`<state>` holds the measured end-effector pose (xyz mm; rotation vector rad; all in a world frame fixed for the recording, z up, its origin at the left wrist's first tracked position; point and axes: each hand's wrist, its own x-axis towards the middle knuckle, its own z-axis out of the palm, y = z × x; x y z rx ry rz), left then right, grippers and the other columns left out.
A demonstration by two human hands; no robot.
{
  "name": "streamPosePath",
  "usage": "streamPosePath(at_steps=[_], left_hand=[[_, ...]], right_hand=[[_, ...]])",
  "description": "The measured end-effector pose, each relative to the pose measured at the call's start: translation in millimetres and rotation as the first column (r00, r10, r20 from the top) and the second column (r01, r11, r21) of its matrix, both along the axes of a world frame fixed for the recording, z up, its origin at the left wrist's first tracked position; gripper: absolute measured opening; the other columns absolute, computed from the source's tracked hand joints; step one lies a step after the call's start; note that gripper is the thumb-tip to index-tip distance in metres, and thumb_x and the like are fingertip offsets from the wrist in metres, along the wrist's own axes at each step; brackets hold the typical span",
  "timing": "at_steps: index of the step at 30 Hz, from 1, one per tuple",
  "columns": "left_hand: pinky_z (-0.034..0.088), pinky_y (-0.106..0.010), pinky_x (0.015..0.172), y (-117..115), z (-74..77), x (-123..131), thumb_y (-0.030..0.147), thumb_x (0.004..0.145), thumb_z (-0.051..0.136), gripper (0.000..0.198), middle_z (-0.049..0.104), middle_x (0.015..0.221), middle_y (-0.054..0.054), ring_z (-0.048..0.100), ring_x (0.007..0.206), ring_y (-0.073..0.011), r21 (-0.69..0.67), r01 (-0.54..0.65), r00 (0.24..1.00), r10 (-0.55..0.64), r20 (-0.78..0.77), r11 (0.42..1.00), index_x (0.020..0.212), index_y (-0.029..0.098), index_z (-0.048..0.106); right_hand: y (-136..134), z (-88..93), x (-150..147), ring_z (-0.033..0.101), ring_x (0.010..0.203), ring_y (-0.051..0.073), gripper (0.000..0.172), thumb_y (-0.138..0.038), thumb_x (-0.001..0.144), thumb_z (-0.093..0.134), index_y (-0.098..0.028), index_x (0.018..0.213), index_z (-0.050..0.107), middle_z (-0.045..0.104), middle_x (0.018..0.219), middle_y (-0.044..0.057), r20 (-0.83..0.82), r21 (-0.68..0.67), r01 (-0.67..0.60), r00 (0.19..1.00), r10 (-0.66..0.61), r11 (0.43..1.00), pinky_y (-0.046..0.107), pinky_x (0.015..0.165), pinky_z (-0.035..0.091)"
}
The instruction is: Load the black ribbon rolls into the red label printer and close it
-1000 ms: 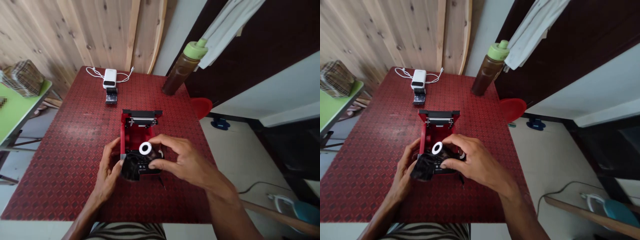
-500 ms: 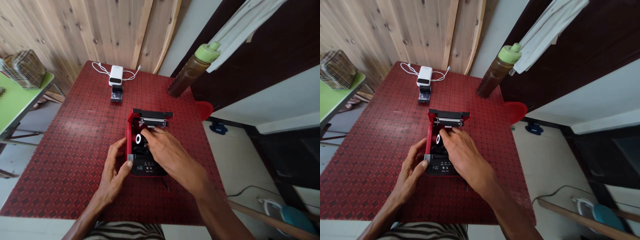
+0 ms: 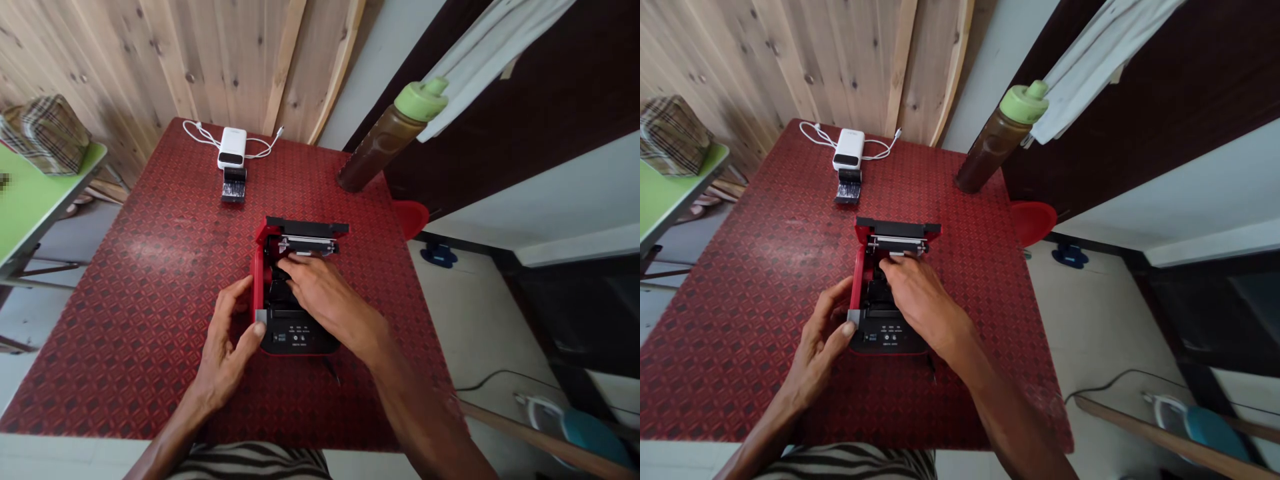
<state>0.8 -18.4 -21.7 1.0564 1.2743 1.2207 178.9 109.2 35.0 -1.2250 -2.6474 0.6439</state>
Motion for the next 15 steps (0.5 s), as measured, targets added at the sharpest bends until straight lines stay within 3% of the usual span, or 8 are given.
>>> streamPosePath(at_steps=[7,11,15], left_hand=[[0.043,-0.063,0.125,1,1.0,0,0.054,0.106,0.065,0.062,0.060,0.161,-0.013,0.058,0.149,-0.0375,0.013,0.003,1.000,-0.003,-0.002,1.000,0.162,0.030,0.052],[0.042,-0.061,0.127,2,5.5,-1,0.053,0.106,0.066,0.061,0.062,0.160,-0.012,0.058,0.149,-0.0366,0.012,0.013,1.000,-0.014,0.012,1.000,0.161,0.030,0.053],[0.050,-0.059,0.120,6,15.7,-5,0.056,0.103,0.068,0.061,0.065,0.156,-0.014,0.063,0.143,-0.0370,-0.014,-0.001,1.000,0.000,-0.007,1.000,0.156,0.027,0.059]], right_hand=[[-13,7.5,26,0.072,0.135,0.025,0.059,0.005,0.099,0.045,-0.024,0.143,0.071,0.075,0.146,0.010,-0.123,0.075,-0.037,0.991,0.047,0.996,0.048,0.116,0.061],[-21,25.7,34,0.075,0.124,0.023,0.051,0.001,0.099,0.056,-0.028,0.135,0.076,0.082,0.126,0.005,-0.208,0.032,-0.138,0.968,0.142,0.990,0.046,0.111,0.064],[-30,30.1,34,0.075,0.104,0.022,0.025,-0.005,0.105,0.062,-0.023,0.109,0.080,0.081,0.107,0.005,-0.282,0.084,-0.097,0.952,0.117,0.992,0.042,0.096,0.067]])
